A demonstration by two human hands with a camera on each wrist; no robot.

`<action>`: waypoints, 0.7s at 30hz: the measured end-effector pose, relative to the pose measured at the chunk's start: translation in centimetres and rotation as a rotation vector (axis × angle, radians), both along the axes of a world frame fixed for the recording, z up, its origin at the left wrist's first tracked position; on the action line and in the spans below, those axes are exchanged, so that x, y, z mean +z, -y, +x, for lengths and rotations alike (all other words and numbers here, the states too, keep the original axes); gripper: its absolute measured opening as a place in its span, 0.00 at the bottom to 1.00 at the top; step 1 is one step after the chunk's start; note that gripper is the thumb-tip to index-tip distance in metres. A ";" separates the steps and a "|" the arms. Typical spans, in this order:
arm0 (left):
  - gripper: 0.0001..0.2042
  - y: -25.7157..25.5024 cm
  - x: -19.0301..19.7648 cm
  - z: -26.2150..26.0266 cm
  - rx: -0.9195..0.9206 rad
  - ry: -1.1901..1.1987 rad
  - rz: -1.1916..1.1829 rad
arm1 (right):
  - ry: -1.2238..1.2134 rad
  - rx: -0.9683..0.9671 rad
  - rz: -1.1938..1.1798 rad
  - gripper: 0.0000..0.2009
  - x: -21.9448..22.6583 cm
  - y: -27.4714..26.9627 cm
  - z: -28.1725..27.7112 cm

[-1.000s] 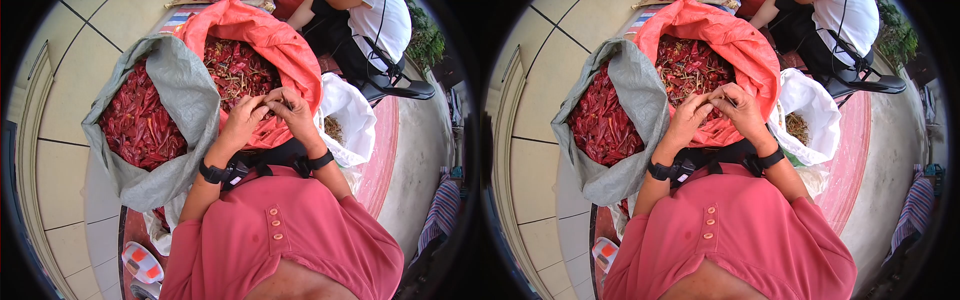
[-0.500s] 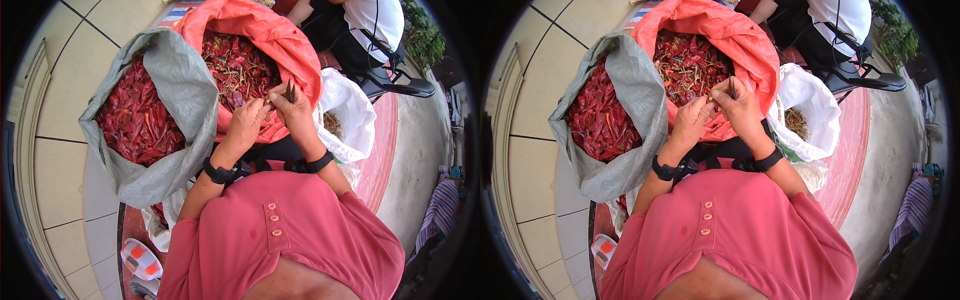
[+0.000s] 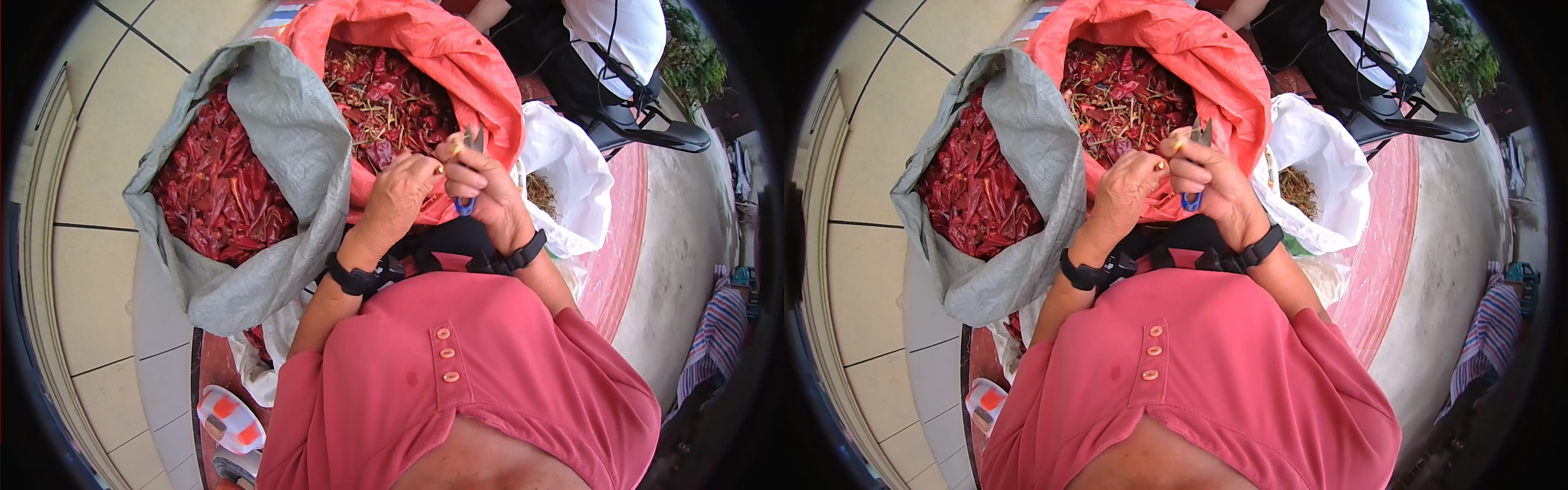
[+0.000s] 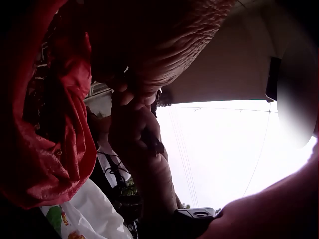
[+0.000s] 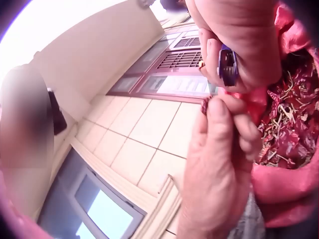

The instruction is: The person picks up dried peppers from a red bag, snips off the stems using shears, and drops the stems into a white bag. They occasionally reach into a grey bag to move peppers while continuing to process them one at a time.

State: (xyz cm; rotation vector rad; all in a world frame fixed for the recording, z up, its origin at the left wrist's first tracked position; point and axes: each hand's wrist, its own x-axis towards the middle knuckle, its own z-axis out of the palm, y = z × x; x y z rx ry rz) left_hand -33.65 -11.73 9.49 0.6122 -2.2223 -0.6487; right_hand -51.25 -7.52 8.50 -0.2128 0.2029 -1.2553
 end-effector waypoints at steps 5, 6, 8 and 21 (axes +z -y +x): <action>0.07 -2.0 1.7 1.8 0.011 0.007 0.186 | 0.033 -0.179 0.012 0.03 0.1 0.3 -4.3; 0.08 -2.4 2.6 2.6 0.060 -0.040 0.203 | 0.149 -0.240 0.017 0.05 -0.9 0.3 -6.0; 0.10 -2.8 5.0 5.2 0.276 -0.016 0.070 | 0.315 -0.451 0.165 0.11 -2.1 -0.6 -9.3; 0.11 -2.4 6.1 10.1 0.647 0.007 0.049 | -1.355 -0.348 -0.092 0.09 -4.7 4.1 1.1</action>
